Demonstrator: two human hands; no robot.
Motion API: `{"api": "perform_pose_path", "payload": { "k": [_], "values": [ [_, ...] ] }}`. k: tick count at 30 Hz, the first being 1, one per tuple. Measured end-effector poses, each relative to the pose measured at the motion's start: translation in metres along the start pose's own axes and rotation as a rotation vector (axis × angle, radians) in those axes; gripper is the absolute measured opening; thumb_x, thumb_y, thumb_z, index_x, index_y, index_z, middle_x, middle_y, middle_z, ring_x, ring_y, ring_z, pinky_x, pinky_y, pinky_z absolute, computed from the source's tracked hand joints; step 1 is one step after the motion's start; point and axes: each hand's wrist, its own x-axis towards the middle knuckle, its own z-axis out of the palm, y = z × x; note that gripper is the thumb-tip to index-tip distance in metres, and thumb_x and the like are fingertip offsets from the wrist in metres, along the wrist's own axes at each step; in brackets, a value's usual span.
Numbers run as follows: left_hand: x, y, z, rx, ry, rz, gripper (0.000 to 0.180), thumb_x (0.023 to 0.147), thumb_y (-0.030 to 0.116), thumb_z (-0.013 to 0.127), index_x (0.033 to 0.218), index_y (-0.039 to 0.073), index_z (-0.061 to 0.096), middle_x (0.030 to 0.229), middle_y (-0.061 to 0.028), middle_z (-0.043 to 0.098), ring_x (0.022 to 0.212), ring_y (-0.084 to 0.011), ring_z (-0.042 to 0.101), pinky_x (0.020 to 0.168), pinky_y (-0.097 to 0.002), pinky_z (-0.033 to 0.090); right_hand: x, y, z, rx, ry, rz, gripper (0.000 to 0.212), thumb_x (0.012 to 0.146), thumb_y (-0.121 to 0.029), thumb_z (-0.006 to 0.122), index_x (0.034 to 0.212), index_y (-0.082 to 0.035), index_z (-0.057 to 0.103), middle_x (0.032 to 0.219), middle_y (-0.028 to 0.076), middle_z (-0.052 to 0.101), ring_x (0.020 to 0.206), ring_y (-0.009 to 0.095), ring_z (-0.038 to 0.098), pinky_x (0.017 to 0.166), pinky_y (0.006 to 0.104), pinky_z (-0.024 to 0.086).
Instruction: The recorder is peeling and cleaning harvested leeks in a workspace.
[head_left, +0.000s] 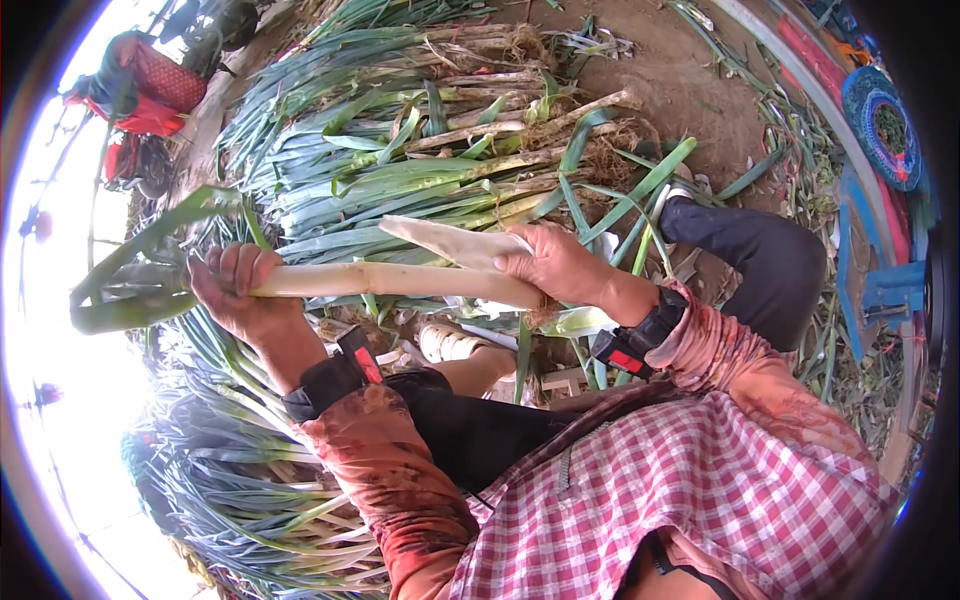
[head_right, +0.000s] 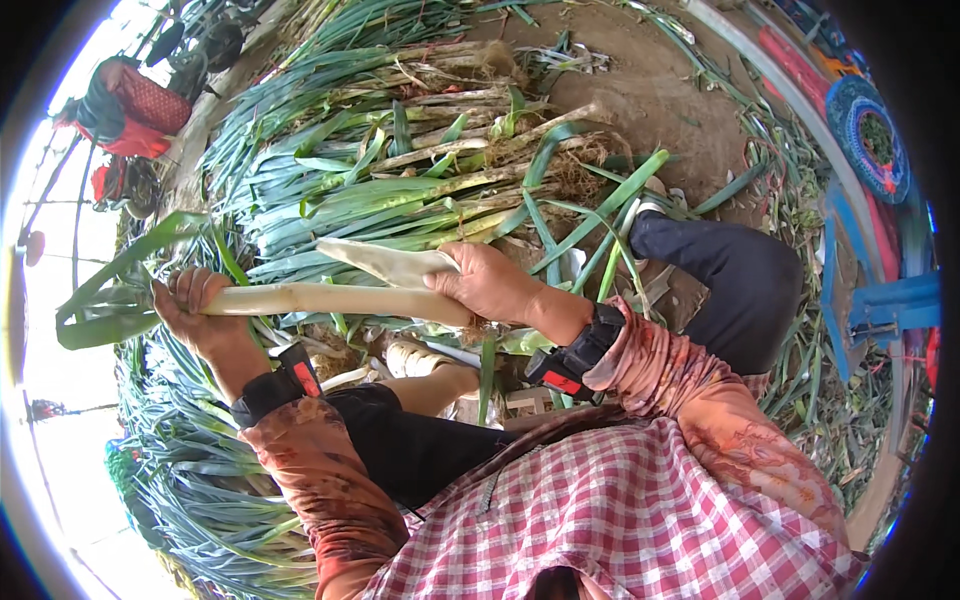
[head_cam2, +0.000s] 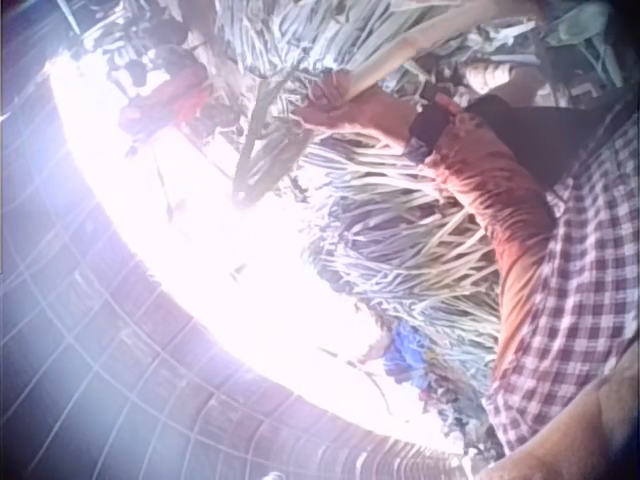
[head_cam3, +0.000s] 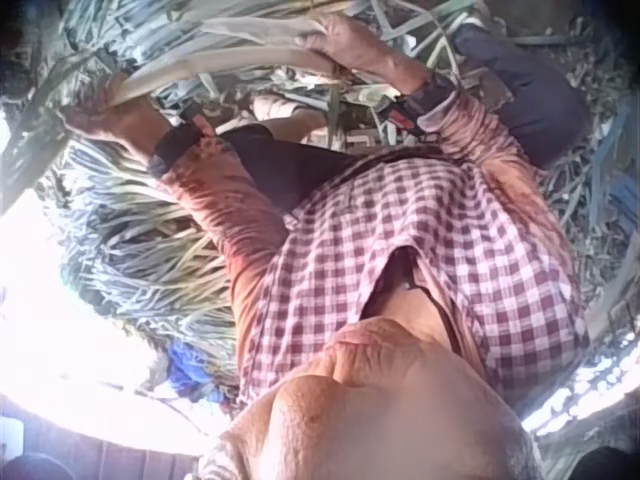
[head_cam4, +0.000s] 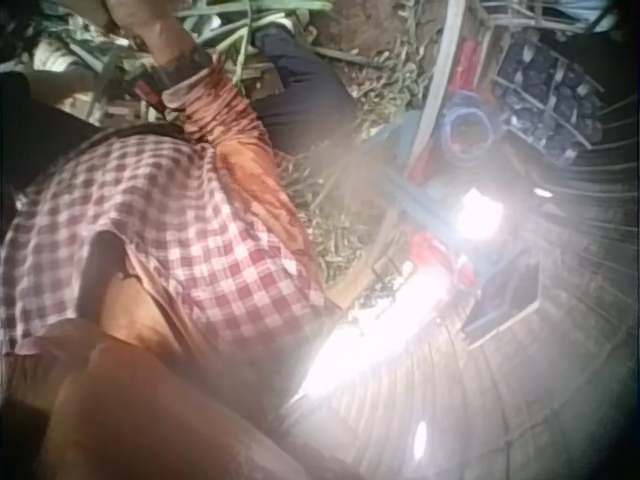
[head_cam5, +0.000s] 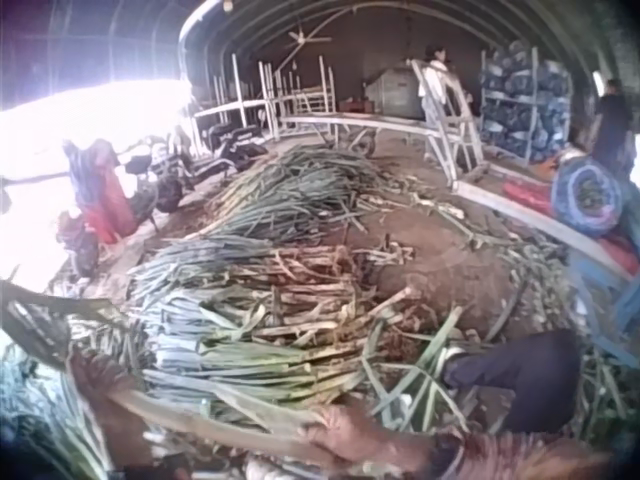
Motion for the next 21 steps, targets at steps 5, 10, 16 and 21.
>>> {"api": "perform_pose_path", "payload": {
  "k": [5, 10, 16, 21],
  "values": [
    [0.002, -0.008, 0.007, -0.100, -0.159, -0.122, 0.023, 0.086, 0.023, 0.051, 0.069, 0.008, 0.045, 0.055, 0.0029, 0.038, 0.042, -0.0059, 0.035, 0.040, -0.0205, 0.033, -0.001, 0.015, 0.003, 0.231, -0.137, 0.221, 0.030, 0.084, -0.014, 0.056, 0.108, 0.004, 0.053, 0.089, 0.002, 0.059, 0.077, 0.008, 0.052, 0.069, 0.0227, 0.043],
    [0.002, -0.017, 0.008, -0.185, -0.135, -0.142, 0.022, 0.086, 0.024, 0.052, 0.074, 0.006, 0.050, 0.055, 0.0036, 0.038, 0.042, -0.0048, 0.034, 0.039, -0.0204, 0.033, 0.005, 0.135, -0.020, 0.810, -0.053, 0.374, 0.029, 0.082, -0.012, 0.052, 0.107, 0.001, 0.050, 0.089, 0.009, 0.059, 0.080, 0.019, 0.057, 0.068, 0.0324, 0.046],
    [0.005, -0.024, 0.005, -0.034, -0.053, -0.133, 0.022, 0.086, 0.027, 0.051, 0.070, 0.012, 0.047, 0.054, 0.0048, 0.038, 0.039, -0.0043, 0.031, 0.037, -0.0198, 0.029, 0.012, 0.083, -0.070, -0.639, 0.267, -0.046, 0.041, 0.089, -0.033, 0.046, 0.112, 0.000, 0.048, 0.099, 0.016, 0.059, 0.088, 0.023, 0.060, 0.078, 0.0331, 0.047],
    [0.004, -0.040, 0.012, -0.029, -0.020, -0.161, 0.022, 0.085, 0.025, 0.052, 0.069, 0.011, 0.046, 0.053, 0.0046, 0.037, 0.041, -0.0048, 0.032, 0.039, -0.0199, 0.029, 0.016, -0.049, -0.004, -0.179, -0.111, -0.166, 0.038, 0.093, -0.031, 0.039, 0.116, -0.002, 0.046, 0.094, 0.010, 0.059, 0.082, 0.015, 0.058, 0.076, 0.0266, 0.047]
  ]
}}
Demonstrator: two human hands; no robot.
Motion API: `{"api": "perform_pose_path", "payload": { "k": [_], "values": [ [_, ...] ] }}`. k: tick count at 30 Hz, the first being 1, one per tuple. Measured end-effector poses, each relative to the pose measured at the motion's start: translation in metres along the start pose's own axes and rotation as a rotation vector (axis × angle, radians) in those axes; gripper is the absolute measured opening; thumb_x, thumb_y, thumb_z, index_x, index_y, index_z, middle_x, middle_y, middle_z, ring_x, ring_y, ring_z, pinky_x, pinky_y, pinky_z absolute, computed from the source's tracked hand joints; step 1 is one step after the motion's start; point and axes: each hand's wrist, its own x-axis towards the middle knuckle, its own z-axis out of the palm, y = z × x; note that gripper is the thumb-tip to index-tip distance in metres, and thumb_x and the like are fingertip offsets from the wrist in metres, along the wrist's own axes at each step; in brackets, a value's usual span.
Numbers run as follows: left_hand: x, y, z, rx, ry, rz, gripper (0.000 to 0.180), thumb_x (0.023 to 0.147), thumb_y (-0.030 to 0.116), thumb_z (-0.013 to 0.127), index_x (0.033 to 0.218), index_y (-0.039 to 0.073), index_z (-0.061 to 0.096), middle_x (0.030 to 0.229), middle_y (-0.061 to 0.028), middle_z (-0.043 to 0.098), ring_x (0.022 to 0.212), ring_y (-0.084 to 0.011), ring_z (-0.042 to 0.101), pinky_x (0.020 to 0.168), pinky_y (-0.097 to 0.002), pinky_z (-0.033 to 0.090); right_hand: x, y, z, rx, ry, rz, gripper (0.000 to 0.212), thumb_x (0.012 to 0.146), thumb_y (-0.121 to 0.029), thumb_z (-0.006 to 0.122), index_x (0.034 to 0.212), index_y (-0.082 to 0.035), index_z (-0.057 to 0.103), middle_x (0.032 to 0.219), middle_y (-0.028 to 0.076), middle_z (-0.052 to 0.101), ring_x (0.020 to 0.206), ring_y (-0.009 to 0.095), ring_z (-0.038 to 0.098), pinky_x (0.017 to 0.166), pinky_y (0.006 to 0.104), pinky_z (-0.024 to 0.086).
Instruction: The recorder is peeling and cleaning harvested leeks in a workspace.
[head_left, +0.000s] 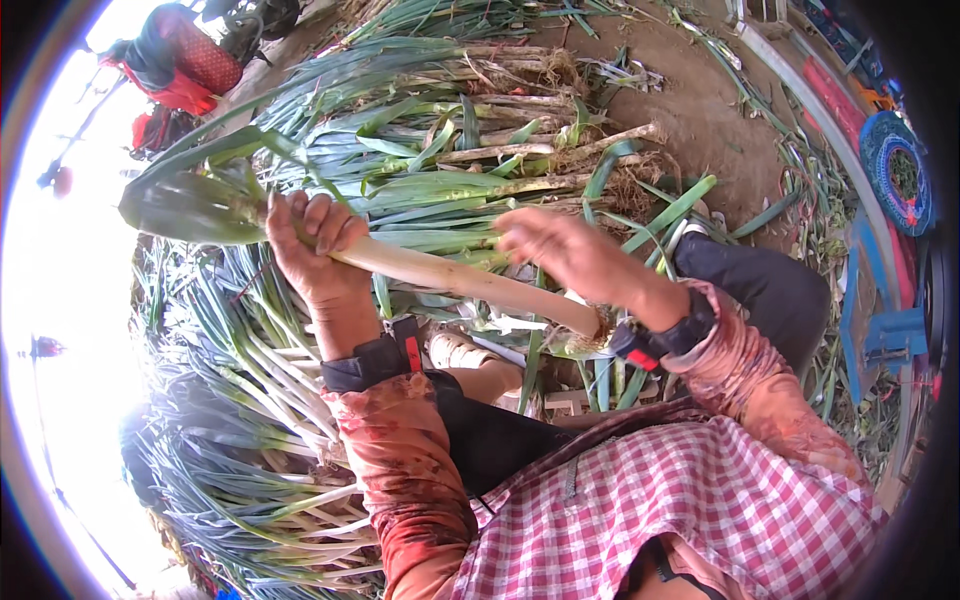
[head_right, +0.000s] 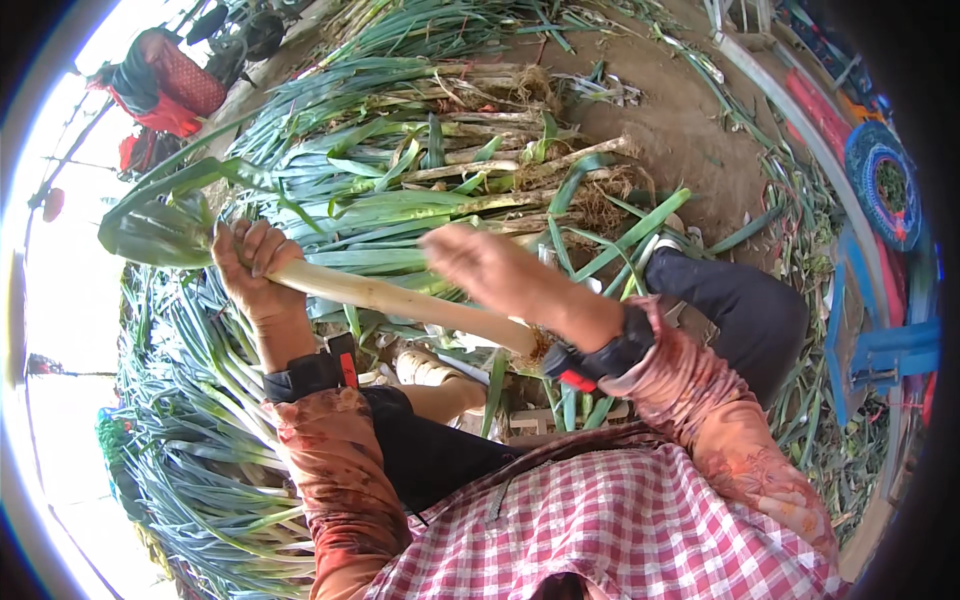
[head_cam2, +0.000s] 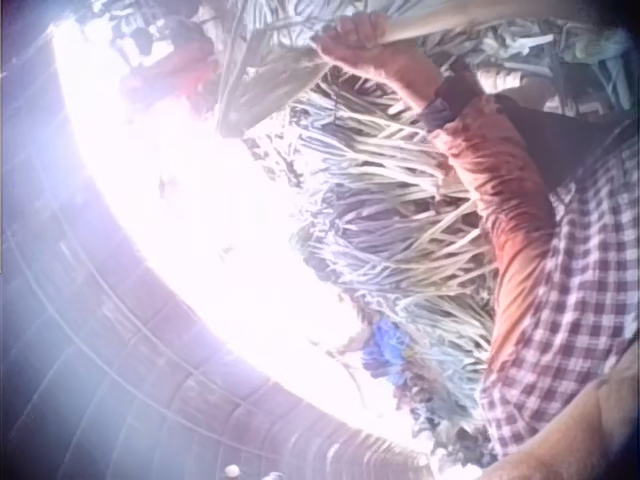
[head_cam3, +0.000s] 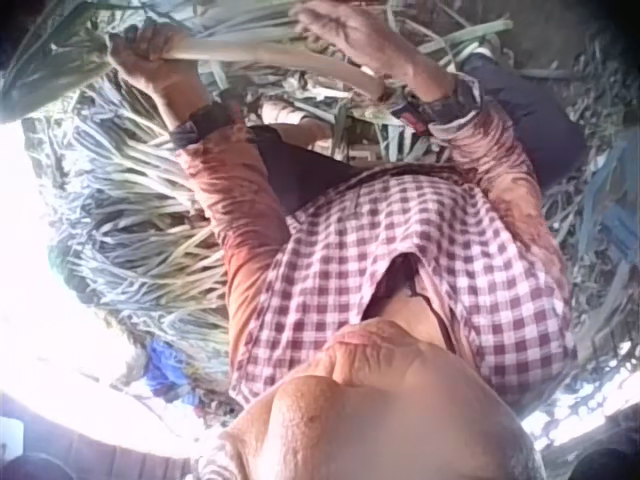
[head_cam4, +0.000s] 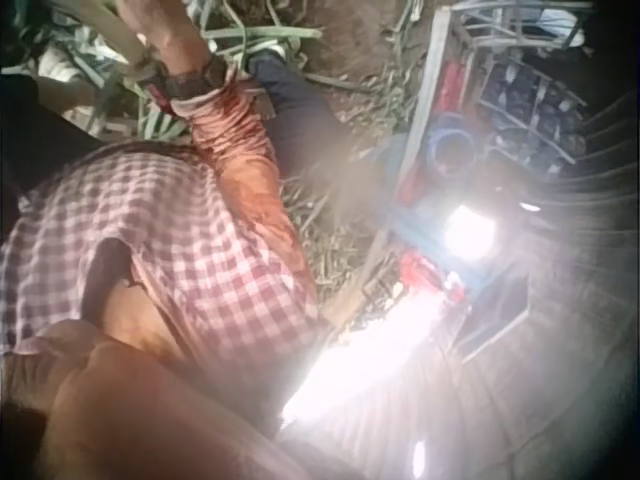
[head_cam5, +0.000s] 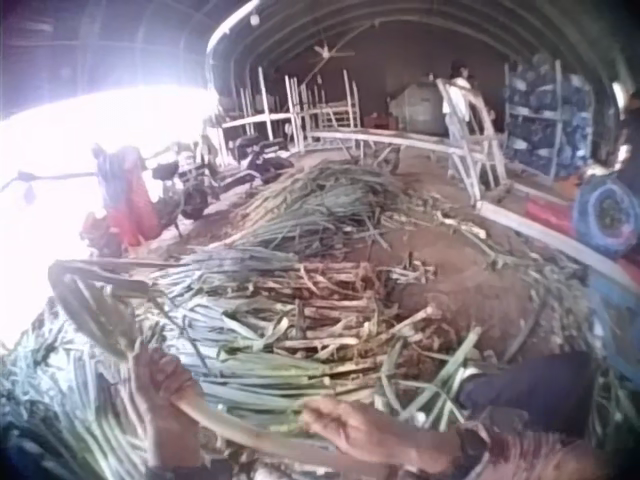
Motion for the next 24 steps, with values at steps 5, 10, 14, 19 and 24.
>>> {"api": "perform_pose_path", "payload": {
  "k": [5, 10, 14, 19, 24],
  "values": [
    [0.002, -0.026, 0.011, 0.160, 0.139, 0.007, 0.022, 0.084, 0.027, 0.053, 0.070, 0.011, 0.047, 0.053, 0.0045, 0.037, 0.041, -0.0052, 0.030, 0.039, -0.0203, 0.027, 0.039, -0.028, 0.054, -0.470, 0.076, -0.191, 0.037, 0.088, -0.037, 0.046, 0.089, 0.000, 0.047, 0.062, 0.018, 0.056, 0.059, 0.034, 0.057, 0.051, 0.0405, 0.044],
    [-0.004, -0.010, 0.011, 0.260, 0.402, 0.131, 0.022, 0.082, 0.025, 0.057, 0.069, 0.013, 0.044, 0.055, 0.0055, 0.036, 0.041, -0.0057, 0.032, 0.039, -0.0207, 0.029, 0.011, 0.002, 0.052, -0.346, -0.058, -0.091, 0.042, 0.085, -0.043, 0.050, 0.082, -0.001, 0.045, 0.059, 0.019, 0.054, 0.058, 0.037, 0.055, 0.051, 0.0417, 0.042],
    [-0.002, -0.009, -0.008, 0.218, 0.539, 0.078, 0.022, 0.081, 0.023, 0.059, 0.069, 0.013, 0.044, 0.055, 0.0044, 0.038, 0.042, -0.0072, 0.035, 0.038, -0.0208, 0.032, -0.039, 0.024, 0.039, -0.182, -0.184, 0.094, 0.045, 0.084, -0.046, 0.050, 0.088, -0.001, 0.047, 0.065, 0.018, 0.055, 0.061, 0.037, 0.055, 0.054, 0.0414, 0.042],
    [0.008, -0.021, -0.015, 0.380, 0.762, 0.199, 0.020, 0.081, 0.019, 0.059, 0.072, 0.011, 0.044, 0.056, 0.0022, 0.040, 0.045, -0.0087, 0.039, 0.042, -0.0250, 0.037, -0.050, 0.039, 0.043, -0.291, -0.051, 0.132, 0.041, 0.083, -0.038, 0.051, 0.103, -0.003, 0.044, 0.077, 0.018, 0.056, 0.070, 0.036, 0.056, 0.060, 0.0422, 0.043],
    [0.010, -0.061, -0.017, 0.648, 0.715, 0.175, 0.017, 0.081, 0.014, 0.059, 0.078, 0.004, 0.045, 0.059, -0.0039, 0.044, 0.048, -0.0148, 0.046, 0.046, -0.0279, 0.042, 0.054, 0.004, 0.075, -0.397, 0.216, -0.128, 0.031, 0.079, -0.018, 0.056, 0.097, 0.001, 0.039, 0.082, 0.023, 0.057, 0.072, 0.041, 0.056, 0.063, 0.0461, 0.044]
  ]
}}
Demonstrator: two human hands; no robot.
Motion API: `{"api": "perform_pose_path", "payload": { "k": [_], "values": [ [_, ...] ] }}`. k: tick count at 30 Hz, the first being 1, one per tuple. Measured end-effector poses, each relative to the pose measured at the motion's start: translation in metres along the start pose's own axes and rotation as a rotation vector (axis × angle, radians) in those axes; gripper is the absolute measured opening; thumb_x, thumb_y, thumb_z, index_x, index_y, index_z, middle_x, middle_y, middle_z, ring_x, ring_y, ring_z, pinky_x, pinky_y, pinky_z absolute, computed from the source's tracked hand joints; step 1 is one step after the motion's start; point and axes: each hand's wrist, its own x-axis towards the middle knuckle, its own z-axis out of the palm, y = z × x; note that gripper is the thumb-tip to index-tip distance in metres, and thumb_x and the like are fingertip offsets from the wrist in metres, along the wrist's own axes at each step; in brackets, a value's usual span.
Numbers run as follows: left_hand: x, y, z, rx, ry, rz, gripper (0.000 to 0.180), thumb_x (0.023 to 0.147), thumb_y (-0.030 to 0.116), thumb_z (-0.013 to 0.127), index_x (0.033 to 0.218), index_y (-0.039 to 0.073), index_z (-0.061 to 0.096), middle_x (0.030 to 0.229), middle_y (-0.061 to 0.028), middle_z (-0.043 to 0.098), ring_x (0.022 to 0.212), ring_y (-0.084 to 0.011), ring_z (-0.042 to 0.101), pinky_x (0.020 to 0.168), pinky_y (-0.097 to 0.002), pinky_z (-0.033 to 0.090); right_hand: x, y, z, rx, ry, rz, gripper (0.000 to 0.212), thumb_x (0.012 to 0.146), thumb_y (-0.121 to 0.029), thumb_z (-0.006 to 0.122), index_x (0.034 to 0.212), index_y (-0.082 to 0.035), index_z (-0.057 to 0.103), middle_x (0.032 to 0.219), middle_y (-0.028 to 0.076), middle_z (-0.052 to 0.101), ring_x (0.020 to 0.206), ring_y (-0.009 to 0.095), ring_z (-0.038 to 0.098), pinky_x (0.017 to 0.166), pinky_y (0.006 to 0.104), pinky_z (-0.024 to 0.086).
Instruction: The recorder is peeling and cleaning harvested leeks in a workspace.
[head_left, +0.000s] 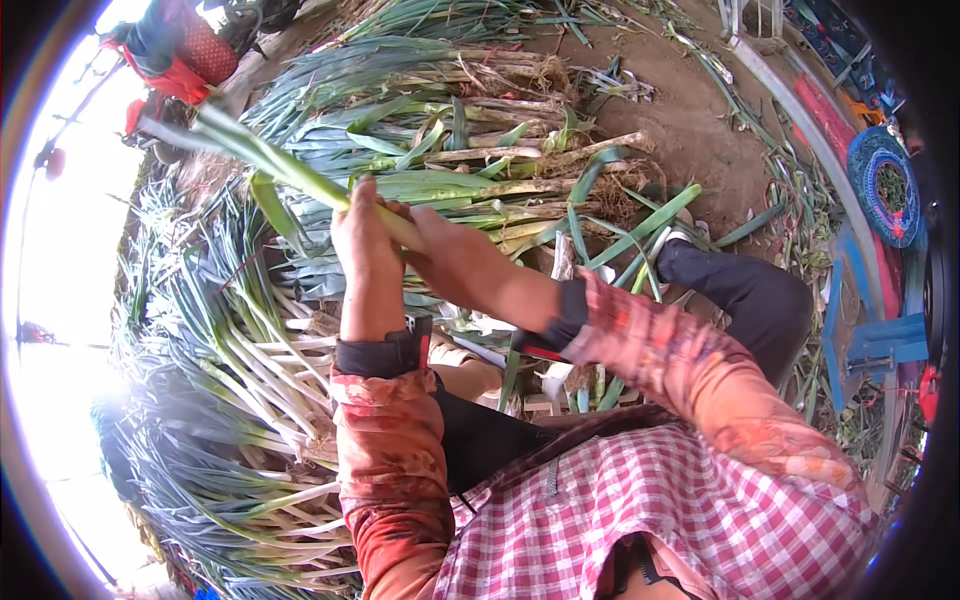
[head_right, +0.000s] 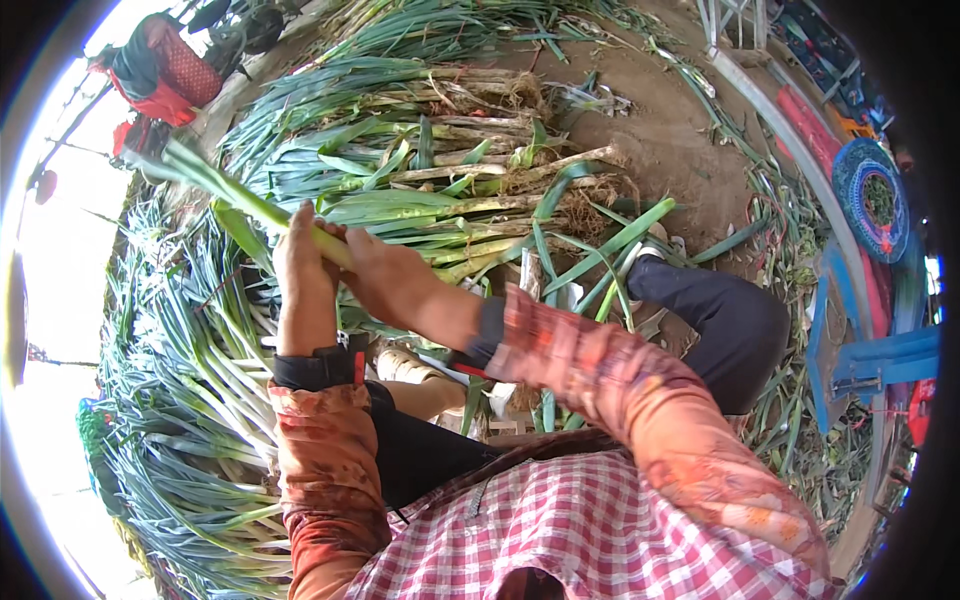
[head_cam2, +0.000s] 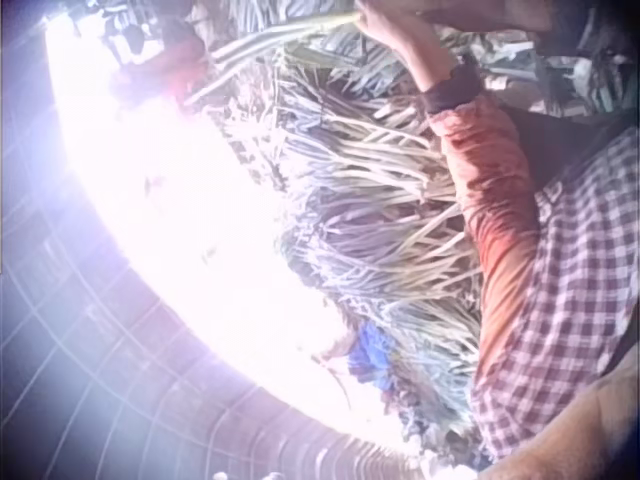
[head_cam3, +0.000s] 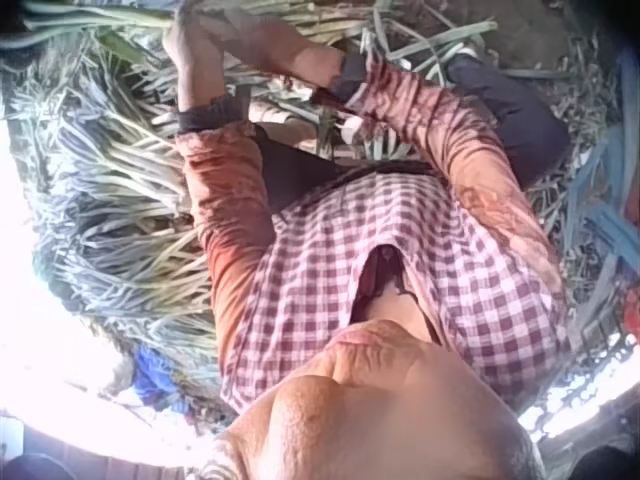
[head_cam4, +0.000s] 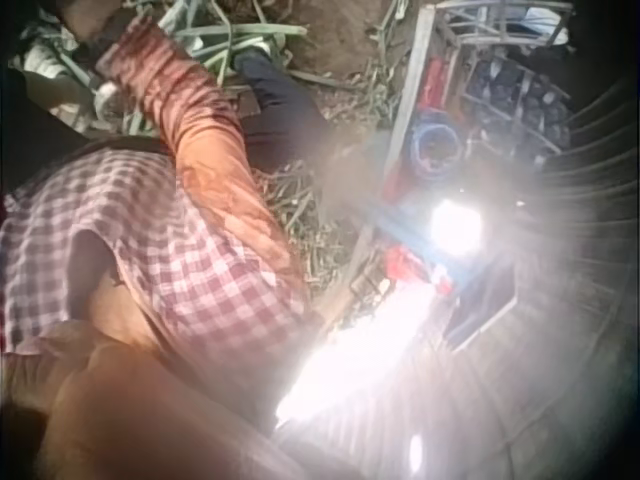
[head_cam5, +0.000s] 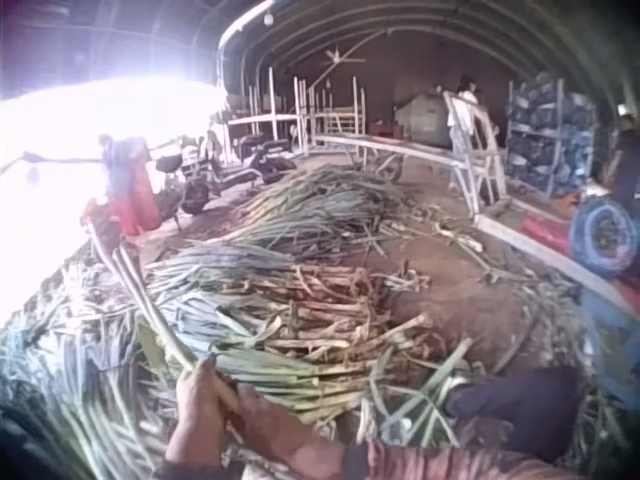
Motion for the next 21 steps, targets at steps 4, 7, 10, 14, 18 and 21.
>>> {"api": "perform_pose_path", "payload": {
  "k": [4, 7, 10, 14, 18, 21],
  "values": [
    [-0.002, 0.014, -0.002, 0.180, -0.075, 0.069, 0.013, 0.078, 0.008, 0.059, 0.073, 0.001, 0.048, 0.060, -0.0063, 0.047, 0.048, -0.0173, 0.048, 0.047, -0.0328, 0.046, 0.004, 0.003, 0.006, 0.085, -0.155, 0.058, 0.026, 0.077, -0.021, 0.053, 0.088, 0.002, 0.048, 0.075, 0.024, 0.057, 0.071, 0.041, 0.056, 0.065, 0.0451, 0.044],
    [0.011, 0.025, -0.013, 0.089, -0.047, 0.086, 0.010, 0.076, 0.004, 0.057, 0.073, 0.000, 0.049, 0.059, -0.0062, 0.046, 0.047, -0.0169, 0.046, 0.045, -0.0345, 0.044, -0.048, 0.008, -0.018, 0.206, -0.425, 0.314, 0.033, 0.079, -0.031, 0.054, 0.089, -0.001, 0.049, 0.069, 0.014, 0.054, 0.064, 0.027, 0.056, 0.060, 0.0389, 0.043],
    [0.034, 0.031, -0.029, 0.065, 0.024, 0.090, 0.014, 0.076, 0.004, 0.056, 0.066, 0.003, 0.046, 0.058, -0.0051, 0.045, 0.045, -0.0151, 0.045, 0.047, -0.0324, 0.047, -0.109, 0.021, -0.037, 0.708, -0.576, 0.535, 0.026, 0.085, -0.027, 0.053, 0.097, -0.005, 0.047, 0.062, 0.001, 0.046, 0.046, 0.009, 0.043, 0.042, 0.0227, 0.034],
    [0.036, 0.029, -0.028, -0.120, -0.002, 0.040, 0.013, 0.077, 0.009, 0.059, 0.071, 0.005, 0.048, 0.060, -0.0033, 0.045, 0.052, -0.0134, 0.047, 0.055, -0.0311, 0.047, -0.114, 0.012, -0.061, 1.055, -0.698, 0.673, 0.026, 0.086, -0.025, 0.053, 0.097, -0.003, 0.046, 0.059, -0.001, 0.041, 0.041, 0.006, 0.036, 0.036, 0.0212, 0.030],
    [0.038, 0.033, -0.027, -0.417, -0.221, -0.005, 0.014, 0.080, 0.016, 0.061, 0.083, 0.009, 0.048, 0.067, -0.0022, 0.046, 0.054, -0.0113, 0.042, 0.050, -0.0250, 0.040, -0.086, -0.004, -0.067, 1.343, -0.780, 0.751, 0.031, 0.090, -0.031, 0.045, 0.099, -0.002, 0.047, 0.060, 0.001, 0.045, 0.039, 0.007, 0.038, 0.036, 0.0219, 0.033],
    [0.044, 0.033, -0.026, -0.330, 0.011, 0.014, 0.015, 0.081, 0.014, 0.058, 0.087, 0.009, 0.045, 0.066, -0.0022, 0.044, 0.050, -0.0110, 0.039, 0.045, -0.0239, 0.035, -0.082, -0.002, -0.071, 1.167, -0.569, 0.834, 0.044, 0.092, -0.042, 0.036, 0.104, -0.001, 0.048, 0.068, 0.006, 0.055, 0.042, 0.010, 0.046, 0.040, 0.0233, 0.041]
  ]
}}
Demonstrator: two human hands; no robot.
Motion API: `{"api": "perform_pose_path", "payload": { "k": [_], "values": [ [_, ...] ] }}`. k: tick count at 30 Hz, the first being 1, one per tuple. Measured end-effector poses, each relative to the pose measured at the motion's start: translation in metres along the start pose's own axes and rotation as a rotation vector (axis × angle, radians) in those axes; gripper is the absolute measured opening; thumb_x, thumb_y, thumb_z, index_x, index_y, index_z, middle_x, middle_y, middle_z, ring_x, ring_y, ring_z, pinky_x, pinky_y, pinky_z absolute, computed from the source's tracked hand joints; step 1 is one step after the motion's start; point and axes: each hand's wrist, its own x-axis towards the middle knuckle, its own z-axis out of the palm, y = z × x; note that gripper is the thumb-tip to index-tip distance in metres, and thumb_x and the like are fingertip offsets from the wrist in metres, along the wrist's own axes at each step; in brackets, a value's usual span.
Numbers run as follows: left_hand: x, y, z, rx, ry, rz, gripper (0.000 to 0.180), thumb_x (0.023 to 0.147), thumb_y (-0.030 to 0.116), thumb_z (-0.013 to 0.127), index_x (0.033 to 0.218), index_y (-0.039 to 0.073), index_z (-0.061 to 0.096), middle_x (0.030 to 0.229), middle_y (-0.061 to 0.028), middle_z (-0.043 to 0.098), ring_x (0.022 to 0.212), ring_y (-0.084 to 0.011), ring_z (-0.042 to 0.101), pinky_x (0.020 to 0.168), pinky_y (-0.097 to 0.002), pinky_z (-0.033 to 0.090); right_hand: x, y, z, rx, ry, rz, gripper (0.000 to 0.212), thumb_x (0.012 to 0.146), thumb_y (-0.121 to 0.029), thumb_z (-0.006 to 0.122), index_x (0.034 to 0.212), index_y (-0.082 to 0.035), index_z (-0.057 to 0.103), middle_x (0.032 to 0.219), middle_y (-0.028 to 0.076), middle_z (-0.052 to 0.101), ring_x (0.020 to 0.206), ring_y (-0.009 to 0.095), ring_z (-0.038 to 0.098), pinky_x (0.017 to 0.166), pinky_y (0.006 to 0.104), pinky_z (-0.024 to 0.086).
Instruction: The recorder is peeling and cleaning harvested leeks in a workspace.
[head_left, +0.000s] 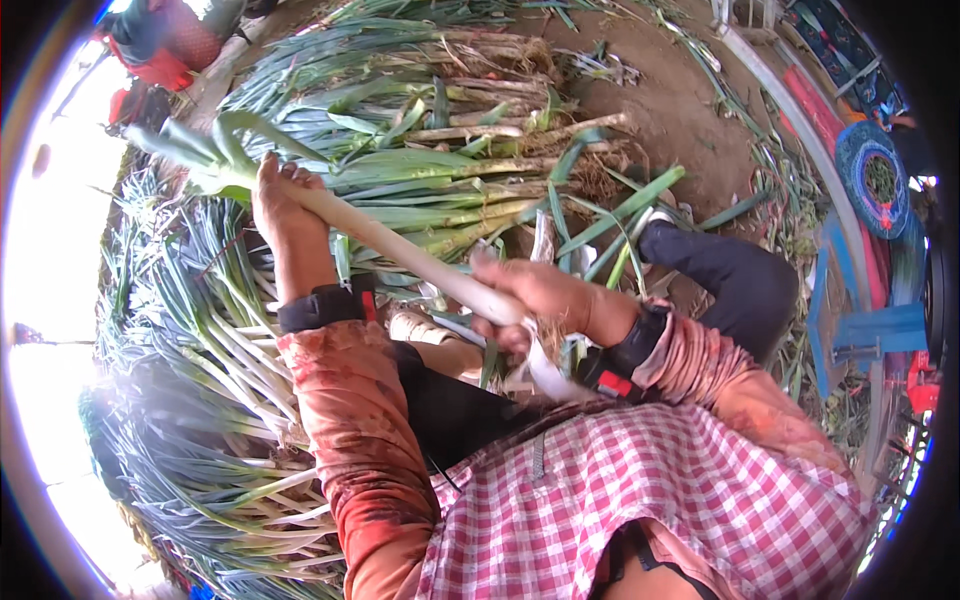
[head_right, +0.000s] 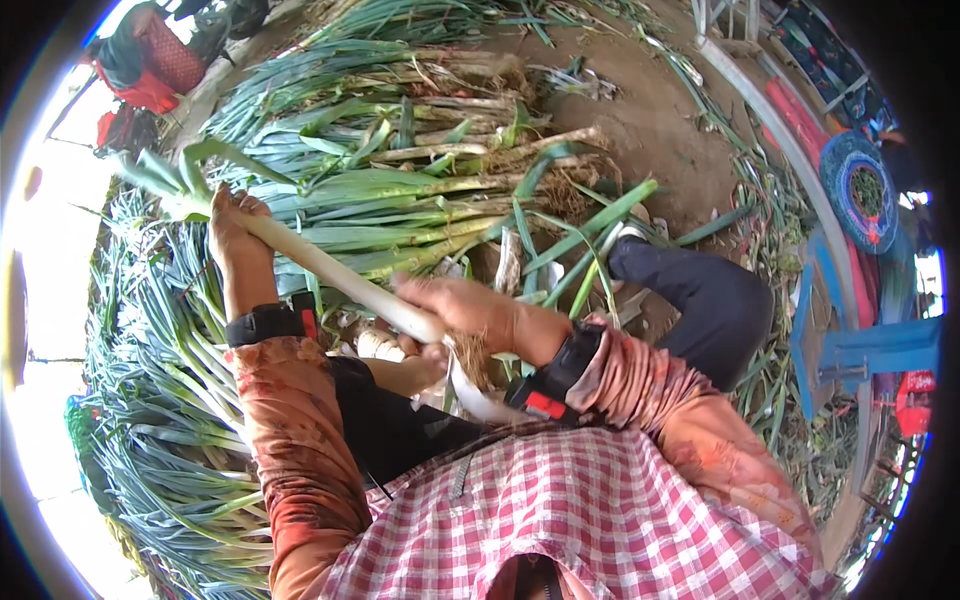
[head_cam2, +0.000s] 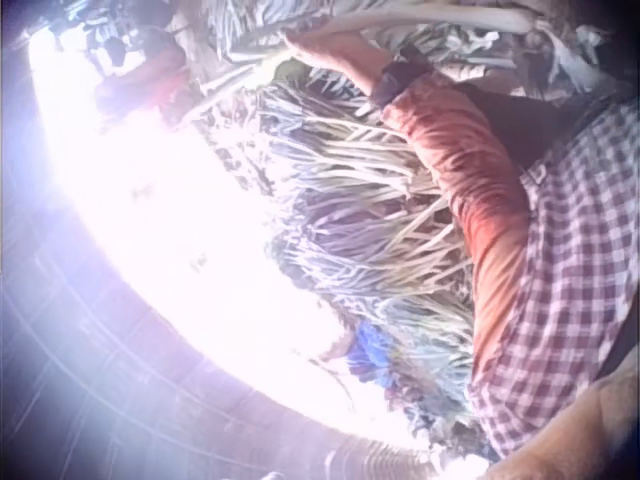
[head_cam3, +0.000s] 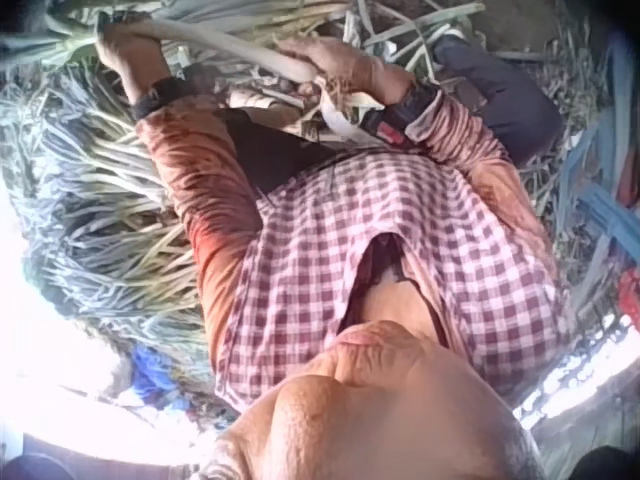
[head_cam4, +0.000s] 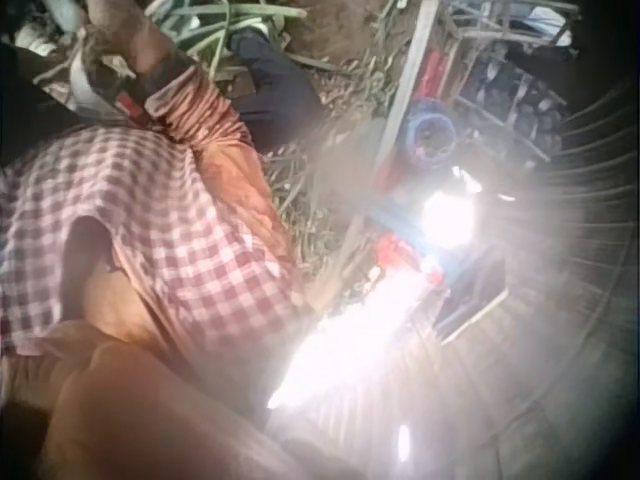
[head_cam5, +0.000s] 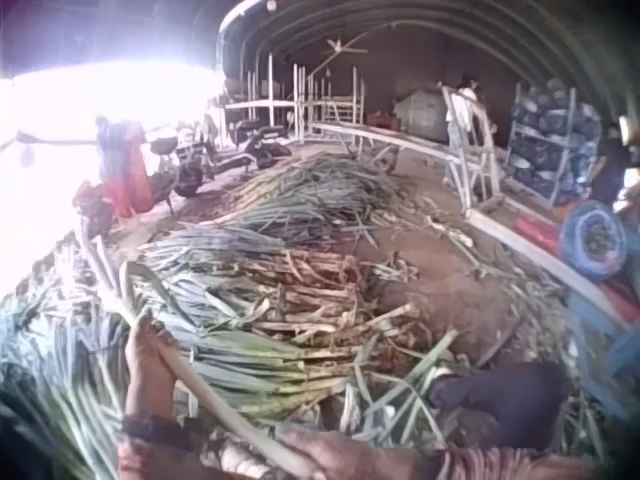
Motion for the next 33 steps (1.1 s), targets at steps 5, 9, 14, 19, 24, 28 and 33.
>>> {"api": "perform_pose_path", "payload": {
  "k": [5, 9, 14, 19, 24, 28, 33],
  "values": [
    [0.004, -0.002, -0.010, 0.167, 0.086, 0.212, 0.013, 0.083, 0.011, 0.054, 0.074, 0.007, 0.045, 0.056, -0.0013, 0.042, 0.045, -0.0126, 0.040, 0.043, -0.0252, 0.036, -0.032, 0.005, -0.031, 0.036, 0.184, -0.219, 0.066, 0.084, -0.058, 0.038, 0.096, 0.004, 0.058, 0.087, 0.010, 0.060, 0.075, 0.012, 0.056, 0.063, 0.0241, 0.047],
    [0.005, -0.005, -0.008, 0.181, 0.134, 0.275, 0.013, 0.080, 0.009, 0.056, 0.081, 0.007, 0.043, 0.060, -0.0022, 0.043, 0.046, -0.0128, 0.042, 0.041, -0.0277, 0.036, -0.024, 0.040, -0.030, -0.364, 0.376, -0.213, 0.048, 0.084, -0.045, 0.053, 0.087, 0.002, 0.059, 0.074, 0.006, 0.059, 0.060, 0.011, 0.053, 0.052, 0.0225, 0.043],
    [0.015, 0.004, -0.030, 0.147, 0.004, 0.205, 0.012, 0.079, 0.009, 0.055, 0.072, 0.007, 0.046, 0.058, -0.0012, 0.044, 0.046, -0.0133, 0.043, 0.042, -0.0292, 0.038, -0.068, 0.033, -0.011, -0.288, 0.099, -0.119, 0.023, 0.092, -0.017, 0.042, 0.108, -0.004, 0.052, 0.063, -0.001, 0.041, 0.046, 0.007, 0.040, 0.042, 0.0217, 0.032],
    [0.001, -0.002, -0.023, 0.165, -0.003, 0.189, 0.014, 0.081, 0.011, 0.055, 0.078, 0.009, 0.043, 0.055, -0.0011, 0.041, 0.041, -0.0137, 0.041, 0.038, -0.0297, 0.037, -0.105, 0.050, -0.039, -0.360, 0.156, -0.070, 0.037, 0.090, -0.030, 0.045, 0.064, -0.004, 0.046, 0.054, 0.000, 0.043, 0.046, 0.008, 0.040, 0.044, 0.0232, 0.034],
    [-0.016, 0.014, 0.000, 0.199, 0.019, 0.229, 0.019, 0.083, 0.015, 0.056, 0.090, 0.010, 0.039, 0.061, -0.0021, 0.043, 0.044, -0.0137, 0.043, 0.040, -0.0302, 0.041, -0.160, 0.091, -0.166, -0.577, 0.731, 0.133, 0.030, 0.088, -0.025, 0.049, 0.095, 0.003, 0.057, 0.074, 0.008, 0.056, 0.064, 0.016, 0.054, 0.060, 0.0256, 0.044],
    [-0.048, -0.006, 0.022, 0.136, -0.139, 0.127, 0.022, 0.090, 0.027, 0.045, 0.098, 0.008, 0.036, 0.072, -0.0065, 0.048, 0.058, -0.0181, 0.054, 0.052, -0.0370, 0.052, -0.104, 0.032, -0.135, -1.315, 0.890, -0.498, 0.040, 0.087, -0.020, 0.047, 0.119, 0.002, 0.042, 0.117, 0.022, 0.046, 0.109, 0.035, 0.045, 0.092, 0.0360, 0.036],
    [-0.057, -0.041, 0.026, 0.197, -0.188, 0.073, 0.025, 0.091, 0.030, 0.044, 0.097, 0.006, 0.038, 0.084, -0.0096, 0.052, 0.077, -0.0239, 0.059, 0.066, -0.0423, 0.051, -0.026, -0.024, -0.032, -1.502, 0.706, -0.921, 0.057, 0.076, -0.024, 0.063, 0.122, 0.002, 0.040, 0.116, 0.022, 0.049, 0.106, 0.034, 0.050, 0.092, 0.0395, 0.038]
  ]
}}
